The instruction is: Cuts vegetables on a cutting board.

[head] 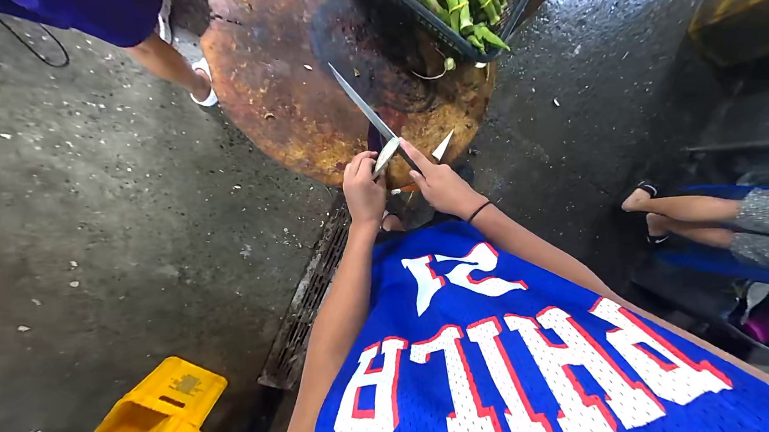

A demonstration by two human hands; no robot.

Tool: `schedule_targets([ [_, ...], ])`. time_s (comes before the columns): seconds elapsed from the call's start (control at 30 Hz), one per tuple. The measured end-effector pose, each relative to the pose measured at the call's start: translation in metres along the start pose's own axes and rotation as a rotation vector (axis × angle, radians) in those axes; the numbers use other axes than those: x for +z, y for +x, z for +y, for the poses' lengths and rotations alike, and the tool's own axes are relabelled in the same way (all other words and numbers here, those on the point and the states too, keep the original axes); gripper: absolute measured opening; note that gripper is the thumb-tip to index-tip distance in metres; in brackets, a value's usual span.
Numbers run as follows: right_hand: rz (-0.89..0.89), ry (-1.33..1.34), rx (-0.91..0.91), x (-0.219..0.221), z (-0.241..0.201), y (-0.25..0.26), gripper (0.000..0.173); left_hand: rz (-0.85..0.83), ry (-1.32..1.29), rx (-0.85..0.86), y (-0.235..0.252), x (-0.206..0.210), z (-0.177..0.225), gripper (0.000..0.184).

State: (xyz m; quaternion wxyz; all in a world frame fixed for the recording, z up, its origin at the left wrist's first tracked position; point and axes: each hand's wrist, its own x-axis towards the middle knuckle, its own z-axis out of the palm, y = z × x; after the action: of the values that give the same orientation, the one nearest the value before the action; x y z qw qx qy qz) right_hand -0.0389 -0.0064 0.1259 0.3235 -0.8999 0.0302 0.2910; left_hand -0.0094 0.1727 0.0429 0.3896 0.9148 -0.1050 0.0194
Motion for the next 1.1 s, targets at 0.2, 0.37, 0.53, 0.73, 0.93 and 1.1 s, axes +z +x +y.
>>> schedule_targets([
  [0.2,-0.134,-0.013,0.118,0.001,0.046,-0.092,0.062,0.080,0.030,0.000,-0.005,0.006,0.003,0.011],
  [0.37,-0.044,0.016,0.106,-0.011,0.006,-0.042,0.060,0.013,0.070,-0.025,-0.006,0.000,0.003,0.016],
  [0.53,-0.079,-0.006,0.015,-0.005,-0.015,0.020,0.060,-0.004,0.020,-0.083,-0.012,-0.005,0.006,0.016],
  [0.73,-0.089,-0.031,0.027,0.013,0.026,-0.053,0.062,0.023,-0.006,-0.143,-0.016,0.001,0.010,0.020],
  [0.93,-0.201,-0.016,0.085,-0.004,0.060,-0.125,0.061,0.042,-0.051,-0.243,-0.017,0.000,0.012,0.022],
  [1.1,-0.065,0.028,0.023,-0.005,0.028,-0.060,0.060,0.030,-0.236,-0.496,-0.018,-0.003,0.012,0.031],
])
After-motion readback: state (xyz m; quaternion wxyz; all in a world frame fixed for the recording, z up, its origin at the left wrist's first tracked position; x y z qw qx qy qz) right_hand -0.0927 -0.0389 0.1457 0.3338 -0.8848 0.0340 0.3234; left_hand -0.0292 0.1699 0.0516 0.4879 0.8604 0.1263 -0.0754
